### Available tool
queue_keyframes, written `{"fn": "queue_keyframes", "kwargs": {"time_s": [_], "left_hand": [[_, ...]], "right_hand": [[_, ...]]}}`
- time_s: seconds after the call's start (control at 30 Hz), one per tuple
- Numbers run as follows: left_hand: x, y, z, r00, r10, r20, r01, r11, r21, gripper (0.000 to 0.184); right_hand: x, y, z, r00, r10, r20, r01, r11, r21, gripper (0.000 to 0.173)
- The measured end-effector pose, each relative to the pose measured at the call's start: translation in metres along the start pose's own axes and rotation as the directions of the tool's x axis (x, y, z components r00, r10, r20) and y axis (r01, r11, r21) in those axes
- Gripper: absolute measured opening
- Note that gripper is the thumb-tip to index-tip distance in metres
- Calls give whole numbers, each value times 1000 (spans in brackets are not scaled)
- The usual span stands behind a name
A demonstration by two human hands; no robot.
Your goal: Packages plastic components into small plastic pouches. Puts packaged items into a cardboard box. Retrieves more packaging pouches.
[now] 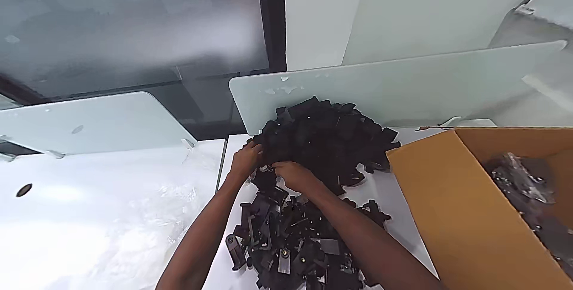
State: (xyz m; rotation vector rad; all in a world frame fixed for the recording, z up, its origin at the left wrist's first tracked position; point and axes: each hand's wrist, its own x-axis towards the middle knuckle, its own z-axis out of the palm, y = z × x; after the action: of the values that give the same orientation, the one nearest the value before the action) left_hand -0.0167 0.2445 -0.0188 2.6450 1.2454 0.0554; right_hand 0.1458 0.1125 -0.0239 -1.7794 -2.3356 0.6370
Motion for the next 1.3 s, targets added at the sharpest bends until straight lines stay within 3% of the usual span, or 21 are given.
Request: {"fn": "queue_keyframes", "kwargs": {"time_s": [0.17,0.27,0.33,0.4,0.47,0.53,0.57,0.63,0.73,0.87,1.03,1.2,1.3], "left_hand": [[-15,1,-24,974,-58,-219,1,967,-254,35],[-44,8,-44,925,-110,-363,-11,949,-315,35],[-65,11,-52,882,-136,-451,-50,925,-377,35],[-90,22,-57,870,-230,-436,-73,815,-575,38],[-116,41,-57,894,-314,-319,-77,594,-801,45],[-137,60,-51,913,-331,-239,-91,405,-910,54],[-145,68,-47,922,-322,-216,-100,340,-935,55],[-160,78,-38,937,-298,-184,-101,275,-956,52],[-177,93,-27,953,-278,-117,-36,282,-959,29],[-190,105,-15,966,-221,-136,-50,356,-933,23],[-194,119,-3,938,-200,-284,-203,347,-915,24],[-197,132,7,916,-177,-361,-310,263,-914,22],[-199,131,8,904,-170,-391,-341,262,-903,21]], "right_hand": [[-16,-22,-16,991,132,-21,-132,991,-2,24],[-41,-41,-24,953,260,-156,-232,957,172,27],[-57,-51,-21,912,336,-237,-225,890,397,32],[-69,-61,-15,880,411,-238,-143,707,693,53],[-81,-74,-11,875,459,-155,-30,370,929,69],[-94,-84,-5,874,478,-91,66,68,995,62],[-101,-85,0,862,498,-96,111,0,994,52],[-113,-84,10,812,554,-183,197,35,980,35],[-133,-83,22,711,601,-366,277,240,931,21],[-159,-78,27,610,582,-538,330,430,840,21],[-188,-71,23,714,497,-493,285,437,853,21],[-193,-64,21,719,378,-583,287,603,745,51],[-190,-64,16,675,345,-652,323,656,682,42]]}}
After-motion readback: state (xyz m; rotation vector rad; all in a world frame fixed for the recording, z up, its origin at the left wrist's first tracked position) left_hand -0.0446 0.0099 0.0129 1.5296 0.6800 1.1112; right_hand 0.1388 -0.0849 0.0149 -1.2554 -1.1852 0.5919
